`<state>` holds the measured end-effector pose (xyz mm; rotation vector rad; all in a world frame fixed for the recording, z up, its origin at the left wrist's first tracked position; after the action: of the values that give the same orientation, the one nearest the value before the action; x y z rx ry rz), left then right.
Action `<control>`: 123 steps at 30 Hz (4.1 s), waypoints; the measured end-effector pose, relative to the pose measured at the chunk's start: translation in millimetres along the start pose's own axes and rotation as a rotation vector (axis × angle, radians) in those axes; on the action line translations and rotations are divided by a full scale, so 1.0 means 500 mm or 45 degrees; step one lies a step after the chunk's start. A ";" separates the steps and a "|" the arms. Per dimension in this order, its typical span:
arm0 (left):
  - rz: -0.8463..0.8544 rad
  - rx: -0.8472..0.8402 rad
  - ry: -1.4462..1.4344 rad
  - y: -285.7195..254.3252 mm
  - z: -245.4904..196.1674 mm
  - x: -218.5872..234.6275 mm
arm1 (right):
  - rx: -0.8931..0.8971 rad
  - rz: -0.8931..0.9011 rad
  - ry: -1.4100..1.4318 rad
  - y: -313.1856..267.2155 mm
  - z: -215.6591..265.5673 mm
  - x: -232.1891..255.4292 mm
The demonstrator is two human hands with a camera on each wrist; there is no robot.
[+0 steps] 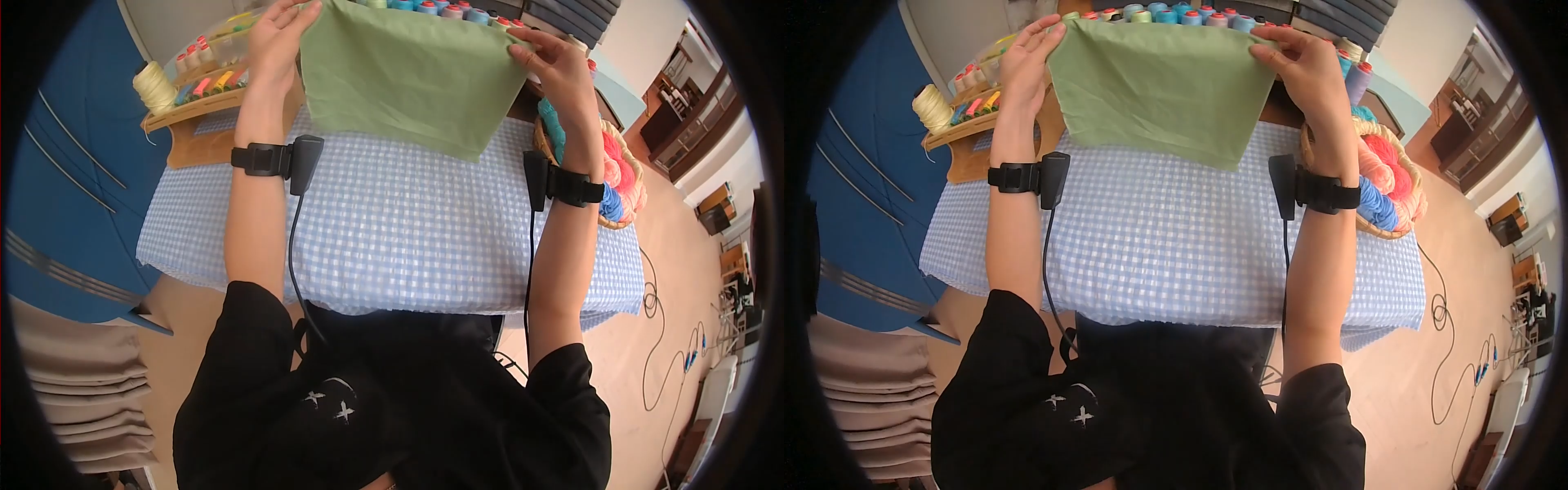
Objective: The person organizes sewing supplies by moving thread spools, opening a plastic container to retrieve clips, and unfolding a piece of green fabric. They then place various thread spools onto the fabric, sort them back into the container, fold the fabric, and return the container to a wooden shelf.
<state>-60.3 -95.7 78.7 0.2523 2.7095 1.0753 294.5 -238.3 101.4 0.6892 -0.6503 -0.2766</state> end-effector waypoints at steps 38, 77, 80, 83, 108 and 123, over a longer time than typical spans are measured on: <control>-0.115 0.364 -0.178 -0.008 0.049 0.016 | -0.058 -0.208 0.281 -0.005 0.003 -0.006; 0.202 0.137 -0.417 -0.010 0.029 -0.022 | -0.226 -0.162 0.557 0.009 -0.044 -0.010; 0.193 0.203 -0.265 -0.009 0.036 -0.016 | -0.243 -0.220 0.536 0.007 -0.050 -0.006; 0.149 0.211 -0.195 -0.008 0.032 -0.009 | -0.206 -0.256 0.555 0.011 -0.056 0.003; 0.797 0.328 0.964 -0.210 0.075 -0.006 | -0.128 0.302 -0.494 -0.144 -0.120 -0.105; 1.470 0.311 1.133 -0.378 -0.011 0.003 | 0.136 1.189 -0.235 -0.339 -0.015 -0.141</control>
<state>-78.2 -234.5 -48.2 1.9792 3.4630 1.2462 240.6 -330.1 -48.4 0.4008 -1.0968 0.5683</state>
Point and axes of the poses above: each hand's wrist, its own y-axis towards the middle knuckle, its own x-axis out of the back of the hand, z = x × y, the point moved 5 cm from there along y, towards the middle knuckle, and after that the axes turned 3 degrees about z, right-handed, at the moved point
